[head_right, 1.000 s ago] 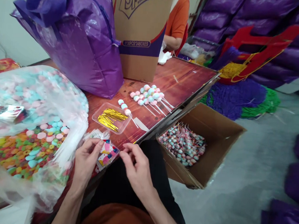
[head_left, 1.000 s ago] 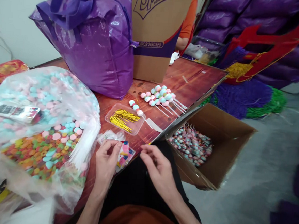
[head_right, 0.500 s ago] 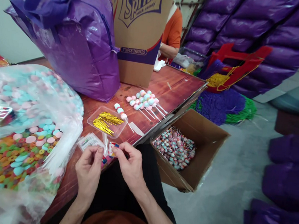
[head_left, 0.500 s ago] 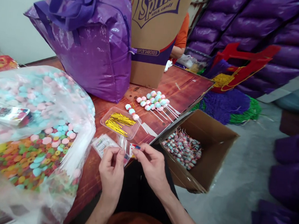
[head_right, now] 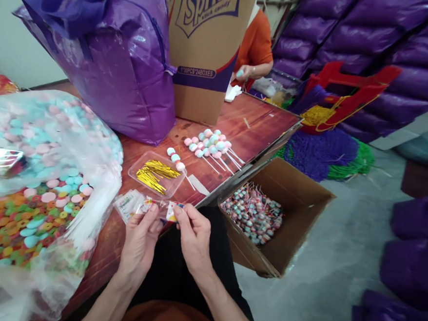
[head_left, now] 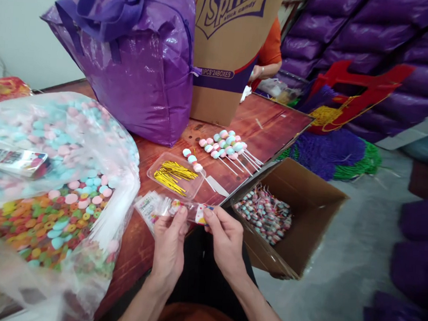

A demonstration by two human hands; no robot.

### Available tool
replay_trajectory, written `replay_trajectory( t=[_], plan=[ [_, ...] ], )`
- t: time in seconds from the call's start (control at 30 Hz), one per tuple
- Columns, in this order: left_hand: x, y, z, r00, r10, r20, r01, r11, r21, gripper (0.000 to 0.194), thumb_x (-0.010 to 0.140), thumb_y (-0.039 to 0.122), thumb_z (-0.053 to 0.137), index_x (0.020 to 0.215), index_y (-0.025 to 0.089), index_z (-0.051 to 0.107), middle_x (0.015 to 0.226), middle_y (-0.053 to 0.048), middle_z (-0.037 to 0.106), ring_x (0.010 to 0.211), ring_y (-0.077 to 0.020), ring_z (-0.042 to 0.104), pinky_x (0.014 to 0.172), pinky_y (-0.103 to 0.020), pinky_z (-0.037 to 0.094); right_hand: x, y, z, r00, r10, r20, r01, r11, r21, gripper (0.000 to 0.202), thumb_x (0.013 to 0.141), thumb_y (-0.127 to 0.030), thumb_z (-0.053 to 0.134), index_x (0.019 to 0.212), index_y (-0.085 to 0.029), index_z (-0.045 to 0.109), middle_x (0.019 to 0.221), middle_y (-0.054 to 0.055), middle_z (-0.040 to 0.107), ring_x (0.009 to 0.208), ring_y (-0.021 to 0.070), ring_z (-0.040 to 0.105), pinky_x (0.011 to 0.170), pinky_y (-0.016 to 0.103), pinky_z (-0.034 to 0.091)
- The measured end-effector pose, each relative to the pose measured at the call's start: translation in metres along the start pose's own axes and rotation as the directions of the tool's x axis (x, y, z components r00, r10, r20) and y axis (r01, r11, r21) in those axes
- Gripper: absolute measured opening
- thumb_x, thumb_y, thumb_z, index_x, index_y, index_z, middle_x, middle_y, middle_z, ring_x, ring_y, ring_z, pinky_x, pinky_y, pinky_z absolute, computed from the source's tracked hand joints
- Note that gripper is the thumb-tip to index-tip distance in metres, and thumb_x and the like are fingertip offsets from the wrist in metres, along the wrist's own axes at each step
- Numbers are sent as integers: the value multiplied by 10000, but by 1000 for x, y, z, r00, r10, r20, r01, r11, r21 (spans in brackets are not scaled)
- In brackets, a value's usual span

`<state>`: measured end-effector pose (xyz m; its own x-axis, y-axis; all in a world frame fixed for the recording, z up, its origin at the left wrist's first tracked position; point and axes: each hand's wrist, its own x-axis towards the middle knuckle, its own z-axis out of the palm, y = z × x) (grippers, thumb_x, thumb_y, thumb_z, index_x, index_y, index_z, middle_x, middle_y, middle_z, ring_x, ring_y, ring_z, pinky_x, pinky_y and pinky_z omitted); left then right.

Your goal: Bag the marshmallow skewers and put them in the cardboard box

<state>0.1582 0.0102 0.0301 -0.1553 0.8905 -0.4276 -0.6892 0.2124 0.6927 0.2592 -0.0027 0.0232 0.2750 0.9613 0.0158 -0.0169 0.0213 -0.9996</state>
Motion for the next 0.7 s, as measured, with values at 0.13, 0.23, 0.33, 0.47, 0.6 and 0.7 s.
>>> replay_trajectory(
  t=[0.13, 0.23, 0.33, 0.47, 0.6, 0.7],
  plan=[
    [-4, -4, 0, 1000, 0, -4, 0, 1000, 6, 381, 659, 375, 869, 640, 143, 568, 565, 66, 475, 489, -32, 352, 483, -169, 350, 1, 1, 2, 999, 29, -33, -29, 1000, -9, 442, 912, -486, 566, 591, -185, 526, 548, -24, 472, 504, 106, 414, 464, 228, 346],
    [1, 1, -1, 1000, -24, -8, 23, 999, -49, 354, 656, 363, 871, 693, 148, 592, 657, 44, 568, 512, -36, 412, 492, -169, 373, 3, 1, 0, 999, 36, -18, -36, 999, -36, 448, 904, -519, 567, 613, -179, 576, 553, -7, 516, 499, 116, 451, 451, 232, 361],
    [9, 9, -3, 999, -1, -46, -3, 997, -77, 345, 588, 259, 910, 725, 146, 615, 679, 53, 582, 514, -23, 423, 494, -150, 375, 4, 2, -4, 998, 9, 57, -4, 996, -86, 466, 928, -493, 548, 581, -184, 531, 541, -17, 468, 514, 114, 435, 473, 235, 367],
    [13, 12, -1, 993, 85, -87, -90, 995, -53, 345, 590, 230, 909, 688, 146, 589, 639, 67, 544, 496, -18, 405, 468, -145, 337, 10, 5, -5, 997, -46, 54, 54, 986, -156, 472, 962, -434, 529, 564, -195, 442, 555, -37, 393, 540, 105, 380, 508, 241, 331],
    [15, 9, 1, 979, 127, -161, -139, 988, -64, 360, 592, 281, 913, 709, 145, 600, 654, 65, 548, 522, -25, 438, 481, -150, 347, 35, 10, -10, 980, -196, 28, 193, 914, -357, 394, 982, -380, 502, 631, -200, 500, 605, -33, 450, 578, 118, 411, 564, 255, 348],
    [21, 11, -3, 972, 146, -183, -168, 980, -107, 363, 610, 303, 907, 732, 148, 602, 671, 66, 561, 556, -32, 477, 521, -153, 384, 64, 18, -17, 944, -329, 33, 279, 739, -613, 229, 973, -287, 480, 816, -197, 620, 780, 30, 623, 708, 169, 542, 689, 290, 410]
  ],
)
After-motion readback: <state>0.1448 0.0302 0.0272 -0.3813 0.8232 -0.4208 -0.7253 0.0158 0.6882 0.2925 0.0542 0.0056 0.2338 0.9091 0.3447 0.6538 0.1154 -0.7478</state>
